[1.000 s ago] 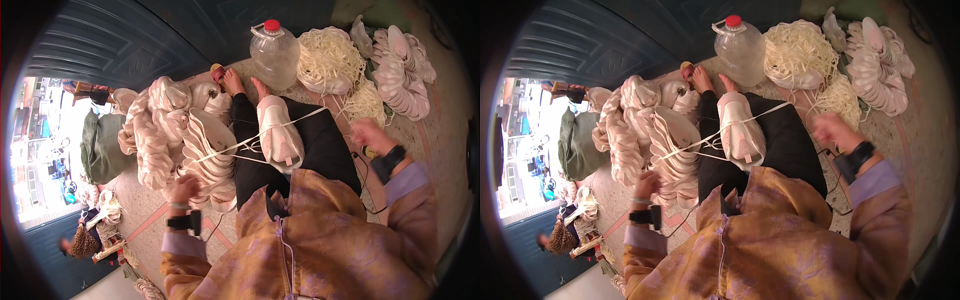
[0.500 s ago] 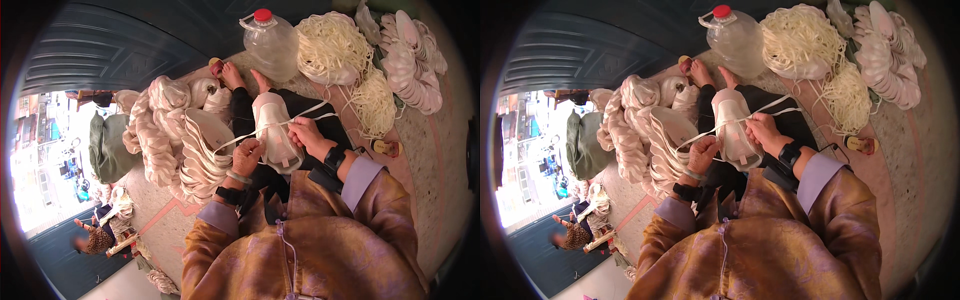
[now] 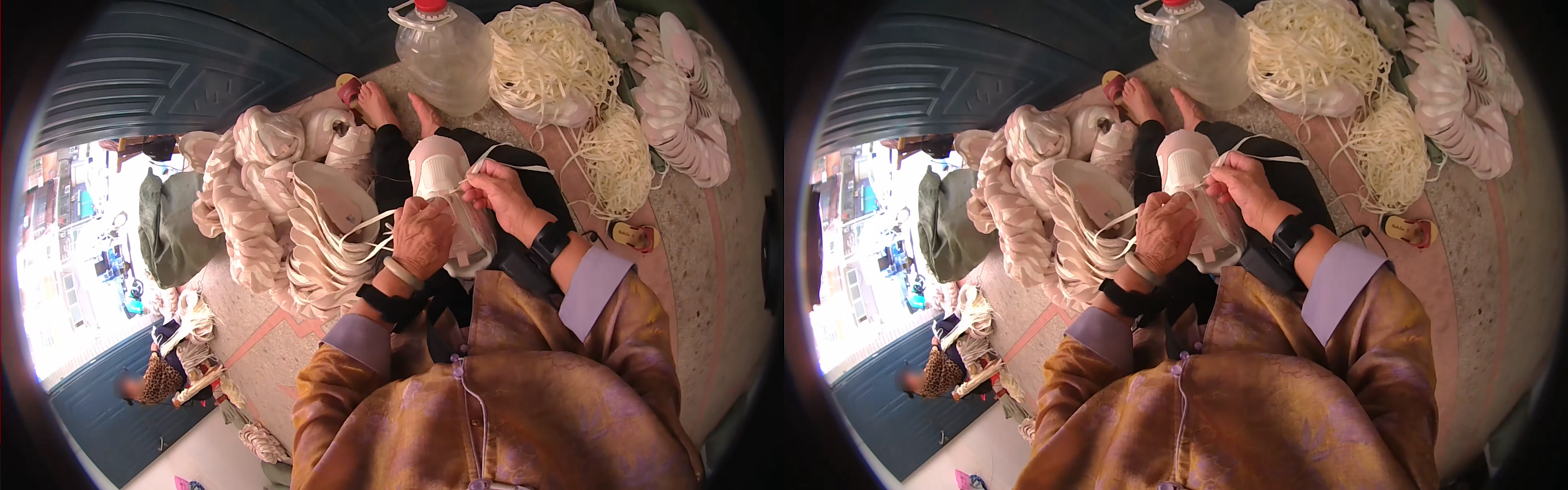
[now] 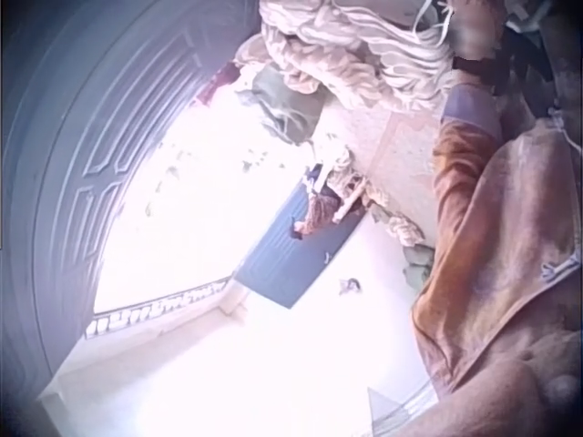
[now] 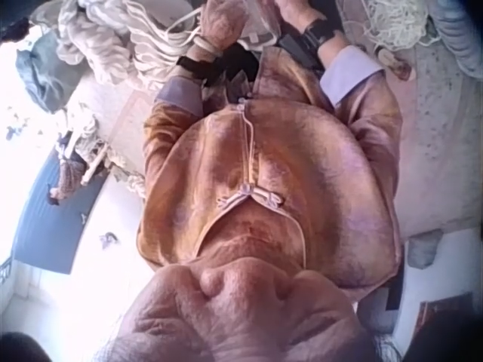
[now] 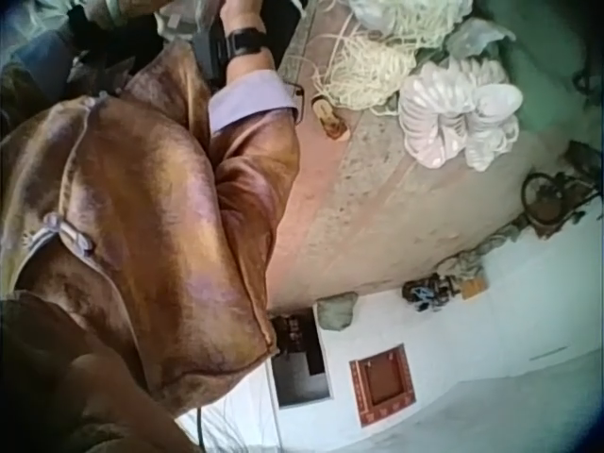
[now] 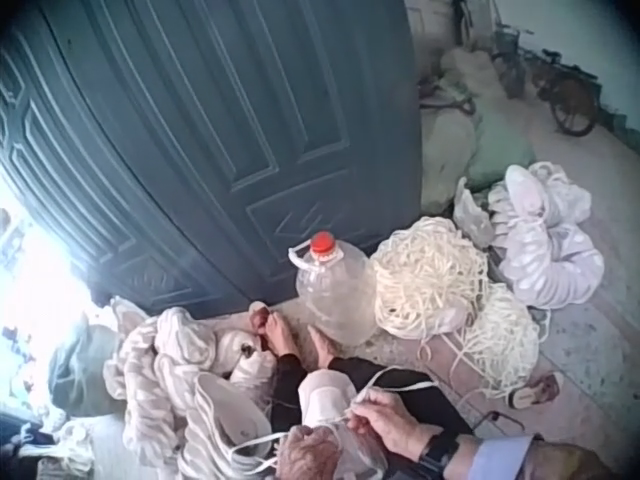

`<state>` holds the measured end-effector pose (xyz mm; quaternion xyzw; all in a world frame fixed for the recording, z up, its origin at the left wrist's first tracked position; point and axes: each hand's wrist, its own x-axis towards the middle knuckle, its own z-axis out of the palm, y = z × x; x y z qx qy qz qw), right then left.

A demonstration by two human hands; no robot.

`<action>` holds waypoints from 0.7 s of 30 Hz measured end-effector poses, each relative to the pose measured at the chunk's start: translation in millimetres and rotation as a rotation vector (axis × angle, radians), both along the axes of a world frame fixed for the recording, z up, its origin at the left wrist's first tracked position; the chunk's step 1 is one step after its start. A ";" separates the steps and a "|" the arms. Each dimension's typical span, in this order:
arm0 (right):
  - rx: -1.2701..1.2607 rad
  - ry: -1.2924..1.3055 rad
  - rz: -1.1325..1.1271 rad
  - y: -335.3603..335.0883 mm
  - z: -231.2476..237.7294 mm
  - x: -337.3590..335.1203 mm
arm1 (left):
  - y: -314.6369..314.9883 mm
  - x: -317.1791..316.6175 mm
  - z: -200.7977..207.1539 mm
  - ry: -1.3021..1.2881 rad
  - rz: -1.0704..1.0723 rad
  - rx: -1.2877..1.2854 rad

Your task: Insert white laces or straps through the eyelets of pink and white sneaker components and organize the finished pieces.

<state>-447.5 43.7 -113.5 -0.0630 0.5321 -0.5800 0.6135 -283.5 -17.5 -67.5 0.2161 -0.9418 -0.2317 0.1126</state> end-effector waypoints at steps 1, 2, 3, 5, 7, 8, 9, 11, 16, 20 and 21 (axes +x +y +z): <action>0.013 0.013 -0.009 1.3 0.6 1.2 | 0.0 -1.7 -0.6 -0.064 0.014 -0.026; 0.015 0.012 -0.010 3.1 0.9 3.1 | -0.5 -1.4 -2.9 -0.064 0.013 -0.024; 0.021 0.063 0.013 4.7 1.1 5.0 | -1.6 0.0 -6.6 -0.048 0.021 -0.039; 0.028 0.114 0.034 7.6 -1.3 6.9 | -2.6 2.1 -11.0 -0.031 0.027 -0.053; -0.010 0.224 0.117 9.8 -7.1 7.8 | -2.8 3.9 -13.2 -0.011 0.019 -0.034; -0.009 0.222 0.117 8.7 -7.5 8.9 | -3.0 4.3 -13.3 -0.013 0.019 -0.032; -0.026 0.249 0.071 6.6 -8.1 10.9 | -3.2 4.7 -13.2 -0.021 0.014 -0.020; -0.040 0.277 0.025 4.4 -12.3 12.4 | -3.3 4.1 -10.8 -0.027 0.010 -0.004; -0.093 0.358 0.016 1.5 -19.5 15.2 | -3.5 0.7 -4.5 -0.108 -0.017 -0.032; -0.102 0.365 0.017 1.2 -23.2 15.7 | -3.2 1.5 -6.3 -0.086 -0.010 -0.024; -0.115 0.366 0.015 0.8 -23.5 16.2 | -3.2 2.3 -7.3 -0.084 -0.007 -0.018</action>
